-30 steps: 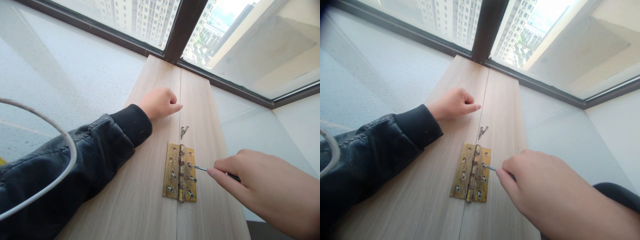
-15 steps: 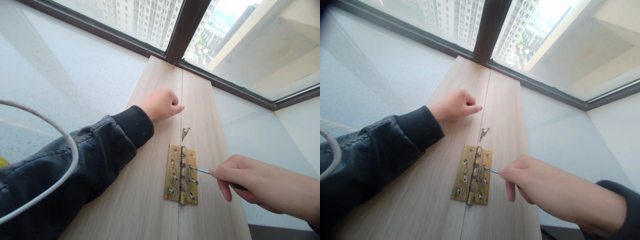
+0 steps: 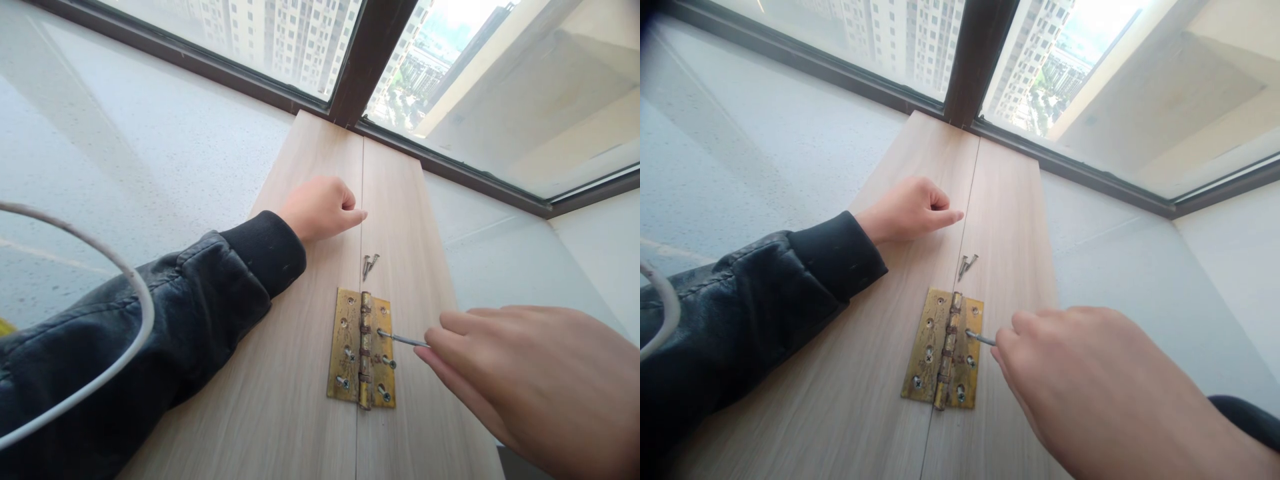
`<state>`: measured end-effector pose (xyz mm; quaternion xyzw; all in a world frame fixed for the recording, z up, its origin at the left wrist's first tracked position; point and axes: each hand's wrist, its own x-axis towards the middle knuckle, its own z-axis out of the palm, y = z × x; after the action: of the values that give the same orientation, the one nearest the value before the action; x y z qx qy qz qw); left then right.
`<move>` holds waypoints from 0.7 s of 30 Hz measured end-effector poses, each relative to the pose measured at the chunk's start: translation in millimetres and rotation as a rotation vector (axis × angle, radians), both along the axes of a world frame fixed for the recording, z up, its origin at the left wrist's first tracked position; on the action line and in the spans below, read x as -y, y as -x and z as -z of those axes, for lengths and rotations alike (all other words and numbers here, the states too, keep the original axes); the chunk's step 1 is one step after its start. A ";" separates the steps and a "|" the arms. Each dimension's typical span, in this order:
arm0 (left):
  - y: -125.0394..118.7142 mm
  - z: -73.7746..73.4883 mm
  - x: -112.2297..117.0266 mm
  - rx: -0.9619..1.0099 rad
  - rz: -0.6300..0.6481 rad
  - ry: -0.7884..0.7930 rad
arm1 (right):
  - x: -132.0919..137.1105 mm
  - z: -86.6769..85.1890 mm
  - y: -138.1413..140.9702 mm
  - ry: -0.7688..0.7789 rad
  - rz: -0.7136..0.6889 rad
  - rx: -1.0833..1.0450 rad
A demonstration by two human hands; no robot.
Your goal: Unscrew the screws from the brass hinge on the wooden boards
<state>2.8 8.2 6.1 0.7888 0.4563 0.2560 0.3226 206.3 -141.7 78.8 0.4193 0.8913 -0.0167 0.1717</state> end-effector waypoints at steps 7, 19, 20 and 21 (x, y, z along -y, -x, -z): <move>0.4 -0.1 0.0 0.004 0.005 0.006 | -2.4 1.1 3.7 0.118 0.237 0.182; 0.6 -0.4 0.1 0.006 0.002 0.008 | -20.0 -4.6 3.1 0.744 0.891 -0.054; 0.6 -0.3 0.0 0.006 0.001 0.007 | -20.7 -4.4 4.7 0.754 0.906 -0.073; 0.7 -0.1 -0.1 0.006 0.000 0.004 | -21.4 -4.2 6.1 0.757 0.920 -0.088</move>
<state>2.1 8.3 6.1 0.7874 0.4557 0.2573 0.3258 200.2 -120.3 83.0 0.6707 0.5567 -0.4232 0.2471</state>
